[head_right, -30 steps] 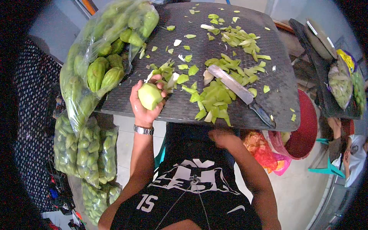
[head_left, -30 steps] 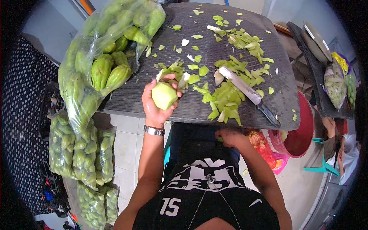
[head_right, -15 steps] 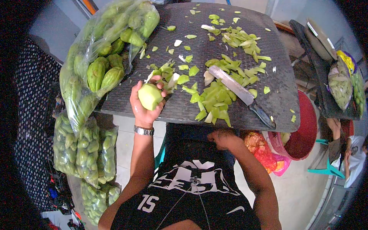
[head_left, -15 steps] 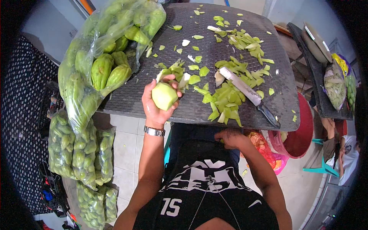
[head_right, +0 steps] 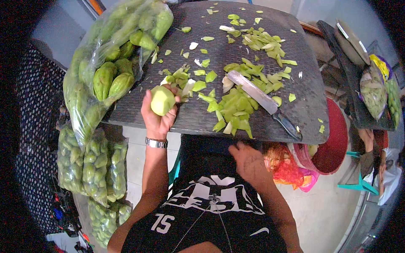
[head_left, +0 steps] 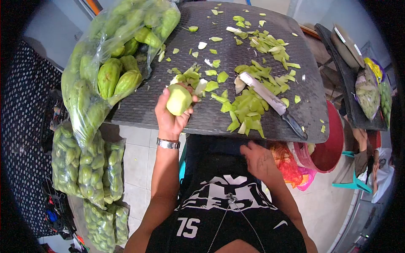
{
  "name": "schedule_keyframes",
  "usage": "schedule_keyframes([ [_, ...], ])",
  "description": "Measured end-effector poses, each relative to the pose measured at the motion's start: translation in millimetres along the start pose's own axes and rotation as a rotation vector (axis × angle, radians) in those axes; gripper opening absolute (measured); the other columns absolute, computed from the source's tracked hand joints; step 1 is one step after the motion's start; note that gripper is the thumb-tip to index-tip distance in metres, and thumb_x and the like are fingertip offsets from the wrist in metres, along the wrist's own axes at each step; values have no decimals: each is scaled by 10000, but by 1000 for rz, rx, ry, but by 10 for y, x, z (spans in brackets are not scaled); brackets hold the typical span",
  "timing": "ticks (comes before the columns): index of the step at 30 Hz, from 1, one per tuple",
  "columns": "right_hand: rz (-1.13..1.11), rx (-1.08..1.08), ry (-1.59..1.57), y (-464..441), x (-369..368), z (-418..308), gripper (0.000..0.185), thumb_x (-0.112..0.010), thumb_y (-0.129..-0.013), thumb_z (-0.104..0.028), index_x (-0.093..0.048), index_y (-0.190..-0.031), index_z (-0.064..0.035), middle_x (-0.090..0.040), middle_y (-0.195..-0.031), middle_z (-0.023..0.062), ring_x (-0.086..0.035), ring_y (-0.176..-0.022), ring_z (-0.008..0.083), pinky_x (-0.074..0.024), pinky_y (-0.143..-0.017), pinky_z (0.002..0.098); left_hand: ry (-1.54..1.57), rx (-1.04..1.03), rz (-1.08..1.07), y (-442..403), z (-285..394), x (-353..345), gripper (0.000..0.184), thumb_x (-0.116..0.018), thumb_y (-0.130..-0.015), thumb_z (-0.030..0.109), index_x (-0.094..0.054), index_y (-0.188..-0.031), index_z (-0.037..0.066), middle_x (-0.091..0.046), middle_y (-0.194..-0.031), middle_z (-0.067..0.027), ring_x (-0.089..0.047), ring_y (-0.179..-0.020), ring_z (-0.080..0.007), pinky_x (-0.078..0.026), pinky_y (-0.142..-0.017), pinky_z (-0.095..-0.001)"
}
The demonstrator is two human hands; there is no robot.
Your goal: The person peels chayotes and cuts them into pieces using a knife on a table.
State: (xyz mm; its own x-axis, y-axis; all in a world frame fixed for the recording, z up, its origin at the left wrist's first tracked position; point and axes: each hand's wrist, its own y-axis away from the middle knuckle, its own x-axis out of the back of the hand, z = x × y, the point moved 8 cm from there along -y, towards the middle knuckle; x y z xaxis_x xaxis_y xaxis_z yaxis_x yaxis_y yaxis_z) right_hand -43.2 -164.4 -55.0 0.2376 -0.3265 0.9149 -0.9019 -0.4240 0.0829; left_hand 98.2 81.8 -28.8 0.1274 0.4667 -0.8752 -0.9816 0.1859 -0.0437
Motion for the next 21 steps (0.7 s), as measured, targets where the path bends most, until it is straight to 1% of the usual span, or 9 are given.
schedule_keyframes([
  [3,-171,23,-220,74,331,-363,302,-632,-864,-43,-639,-1165,-65,-636,-1032,172,-687,-977,392,-562,-838,483,-125,-25,-229,33,-16,-117,554,-673,-938,402,-540,-1215,-60,-635,-1012,-222,-711,-885,-367,-666,-569,-361],
  [5,-64,158,-371,82,727,-582,335,-670,-856,-33,-625,-1186,-64,-641,-1076,158,-687,-976,387,-566,-847,475,-222,-43,-340,56,-38,-156,576,-691,-936,425,-539,-1212,-57,-625,-1043,-220,-706,-942,-373,-666,-564,-363],
  [9,275,216,-389,-155,1241,-466,439,-733,-813,13,-621,-1230,-63,-634,-1205,170,-663,-1049,401,-551,-923,460,-209,-85,-52,76,-37,-17,577,-633,-997,466,-544,-1245,-46,-636,-1132,-213,-696,-1046,-370,-678,-680,-433],
  [11,432,120,-356,-360,1444,-338,478,-734,-800,34,-622,-1255,-58,-618,-1254,193,-633,-1124,409,-525,-974,457,-260,-75,134,46,-64,51,569,-586,-1029,484,-551,-1263,-34,-643,-1174,-206,-692,-1085,-366,-674,-762,-482],
  [14,601,67,-173,-399,1666,-174,527,-738,-790,41,-611,-1294,-45,-604,-1272,218,-584,-1209,421,-485,-1032,463,-195,-4,229,82,-111,75,629,-496,-1058,529,-564,-1302,-47,-633,-1217,-211,-680,-1088,-370,-669,-838,-474],
  [15,638,64,-94,-366,1709,-98,542,-740,-788,39,-605,-1307,-40,-601,-1268,226,-567,-1234,425,-472,-1048,466,-146,35,246,101,-115,77,636,-522,-1035,570,-594,-1265,-19,-665,-1145,-189,-683,-1074,-346,-657,-842,-496],
  [18,620,-128,-4,-126,1674,326,542,-767,-788,14,-599,-1302,-25,-602,-1262,218,-571,-1217,424,-471,-1042,471,-169,118,320,185,-129,-6,628,-538,-1019,599,-614,-1232,13,-685,-1083,-177,-690,-1017,-330,-631,-857,-514],
  [19,579,-172,16,-62,1604,470,522,-773,-795,-5,-606,-1290,-21,-607,-1239,216,-577,-1192,425,-473,-1028,473,-135,122,408,215,-151,-30,582,-558,-1014,593,-630,-1177,39,-689,-1058,-167,-692,-944,-310,-611,-837,-502],
  [21,493,-272,51,52,1385,705,485,-785,-810,-44,-622,-1266,-15,-616,-1192,211,-590,-1140,426,-477,-998,477,-80,146,358,191,-219,4,554,-560,-1018,573,-632,-1157,41,-688,-1051,-160,-694,-915,-304,-610,-823,-484],
])
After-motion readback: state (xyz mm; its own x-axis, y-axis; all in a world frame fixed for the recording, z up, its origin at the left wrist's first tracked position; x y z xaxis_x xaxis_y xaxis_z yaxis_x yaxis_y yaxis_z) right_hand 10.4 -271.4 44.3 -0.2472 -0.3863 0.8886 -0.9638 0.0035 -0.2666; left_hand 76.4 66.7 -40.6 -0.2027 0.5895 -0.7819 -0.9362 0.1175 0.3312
